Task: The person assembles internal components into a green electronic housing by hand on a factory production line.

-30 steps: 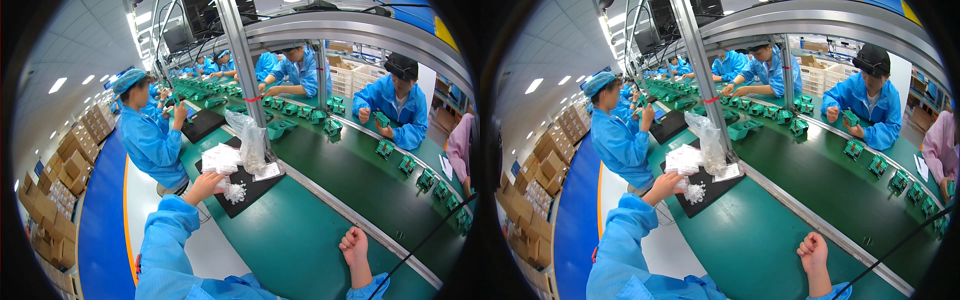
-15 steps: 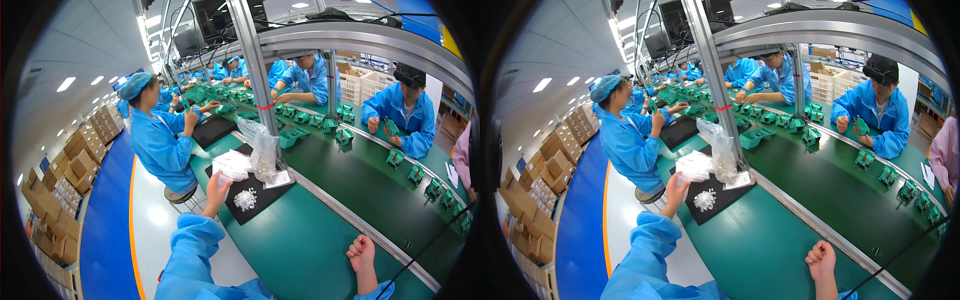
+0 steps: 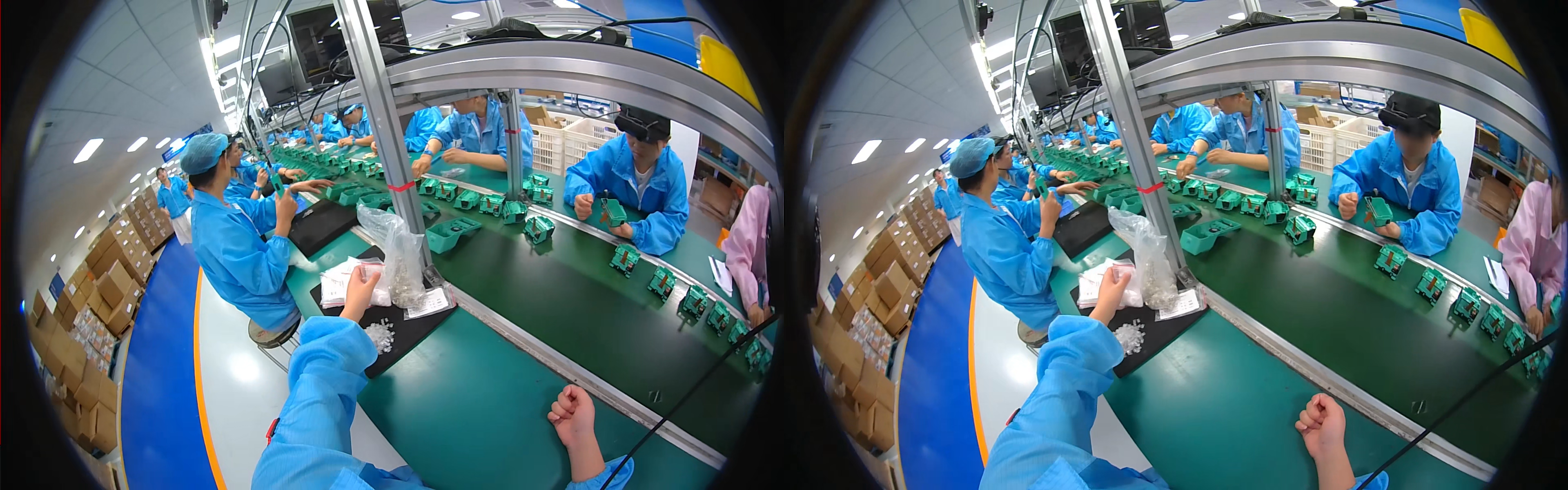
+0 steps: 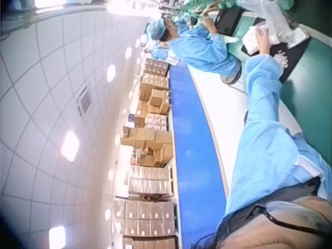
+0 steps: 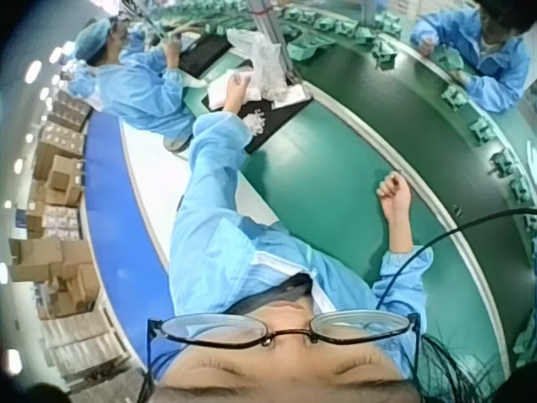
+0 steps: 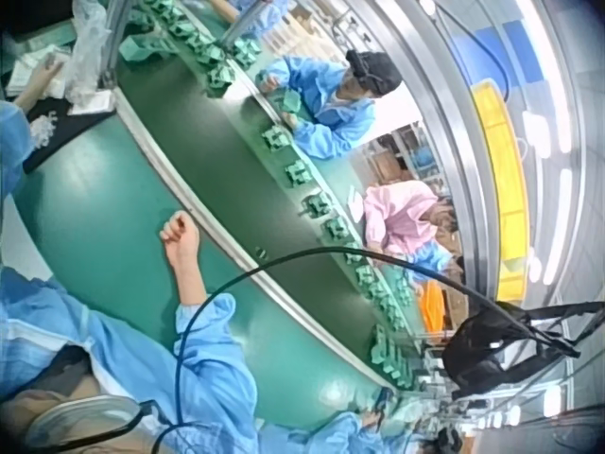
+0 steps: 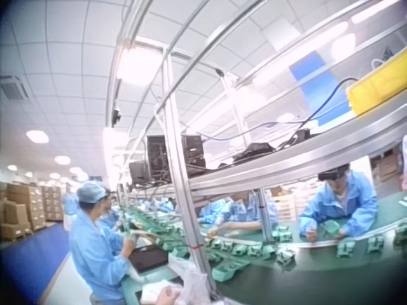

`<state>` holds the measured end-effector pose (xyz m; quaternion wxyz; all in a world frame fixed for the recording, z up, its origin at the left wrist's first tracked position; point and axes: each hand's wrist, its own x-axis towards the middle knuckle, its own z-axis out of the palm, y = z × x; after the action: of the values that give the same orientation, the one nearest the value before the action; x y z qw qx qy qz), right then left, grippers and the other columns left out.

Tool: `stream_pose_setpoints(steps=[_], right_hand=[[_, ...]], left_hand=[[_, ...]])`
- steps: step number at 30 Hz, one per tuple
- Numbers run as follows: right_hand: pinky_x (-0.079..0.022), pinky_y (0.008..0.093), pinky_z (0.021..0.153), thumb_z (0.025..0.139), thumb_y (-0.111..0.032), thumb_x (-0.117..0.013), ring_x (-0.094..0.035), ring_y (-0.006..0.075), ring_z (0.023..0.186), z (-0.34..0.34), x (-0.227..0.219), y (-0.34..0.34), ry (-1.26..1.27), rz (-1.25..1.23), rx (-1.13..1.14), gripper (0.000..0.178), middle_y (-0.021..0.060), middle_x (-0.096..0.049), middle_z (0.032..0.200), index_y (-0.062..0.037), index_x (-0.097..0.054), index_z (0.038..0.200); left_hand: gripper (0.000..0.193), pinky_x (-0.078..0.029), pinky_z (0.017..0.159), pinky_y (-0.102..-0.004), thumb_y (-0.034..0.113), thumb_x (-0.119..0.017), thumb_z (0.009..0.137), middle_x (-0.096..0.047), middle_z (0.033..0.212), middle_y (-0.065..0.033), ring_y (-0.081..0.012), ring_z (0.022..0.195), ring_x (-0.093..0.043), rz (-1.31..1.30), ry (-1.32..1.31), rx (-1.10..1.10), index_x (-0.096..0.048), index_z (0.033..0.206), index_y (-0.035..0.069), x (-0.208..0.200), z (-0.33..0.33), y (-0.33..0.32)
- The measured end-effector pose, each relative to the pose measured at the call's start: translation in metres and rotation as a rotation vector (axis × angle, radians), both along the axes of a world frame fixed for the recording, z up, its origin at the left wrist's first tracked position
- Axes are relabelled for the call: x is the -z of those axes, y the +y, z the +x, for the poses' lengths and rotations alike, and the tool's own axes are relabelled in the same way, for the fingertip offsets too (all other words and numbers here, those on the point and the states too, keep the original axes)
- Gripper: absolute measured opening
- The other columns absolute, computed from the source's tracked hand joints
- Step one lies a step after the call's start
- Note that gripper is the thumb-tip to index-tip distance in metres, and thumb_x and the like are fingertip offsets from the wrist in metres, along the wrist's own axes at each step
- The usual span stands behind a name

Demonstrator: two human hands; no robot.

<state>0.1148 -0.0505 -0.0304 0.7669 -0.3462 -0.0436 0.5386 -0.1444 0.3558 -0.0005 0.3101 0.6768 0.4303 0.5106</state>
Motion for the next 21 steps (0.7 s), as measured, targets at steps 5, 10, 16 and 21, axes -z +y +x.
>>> stream_pose_setpoints(steps=[5,10,16,21], right_hand=[[-0.023,0.0248,0.043,0.079,-0.015,-0.038,-0.020,0.0082,0.040,0.000,-0.003,0.001,0.004,-0.025,-0.011,0.018,-0.0035,-0.022,0.046,-0.0101,-0.040,0.061],[-0.023,0.0251,0.043,0.079,-0.014,-0.037,-0.019,0.0083,0.040,0.001,-0.004,0.000,-0.017,-0.046,-0.003,0.018,-0.0034,-0.021,0.046,-0.0100,-0.039,0.061],[-0.023,0.0252,0.043,0.080,-0.014,-0.036,-0.019,0.0084,0.040,0.000,0.000,0.001,-0.017,-0.020,-0.011,0.018,-0.0031,-0.021,0.046,-0.0100,-0.040,0.062],[-0.023,0.0253,0.043,0.080,-0.014,-0.035,-0.019,0.0087,0.040,0.002,0.001,0.003,-0.013,-0.044,0.003,0.018,-0.0033,-0.021,0.045,-0.0105,-0.041,0.063]], left_hand=[[0.041,-0.041,0.068,-0.0316,0.031,-0.063,0.069,-0.056,0.088,-0.0143,-0.0272,0.076,-0.053,0.592,0.554,-0.306,-0.050,0.091,-0.002,0.006,0.001,0.006],[0.041,-0.041,0.063,-0.0333,0.033,-0.064,0.068,-0.056,0.076,-0.0160,-0.0300,0.069,-0.052,0.327,0.504,-0.306,-0.052,0.083,-0.003,-0.007,-0.001,-0.003],[0.033,-0.037,0.053,-0.0320,0.027,-0.064,0.069,-0.050,0.060,-0.0089,-0.0174,0.054,-0.044,0.115,0.058,-0.221,-0.049,0.066,-0.001,-0.050,-0.011,0.017],[0.029,-0.040,0.054,-0.0306,0.023,-0.065,0.068,-0.053,0.065,-0.0074,-0.0169,0.057,-0.049,0.185,0.245,-0.134,-0.052,0.082,0.001,-0.042,0.013,0.028]])
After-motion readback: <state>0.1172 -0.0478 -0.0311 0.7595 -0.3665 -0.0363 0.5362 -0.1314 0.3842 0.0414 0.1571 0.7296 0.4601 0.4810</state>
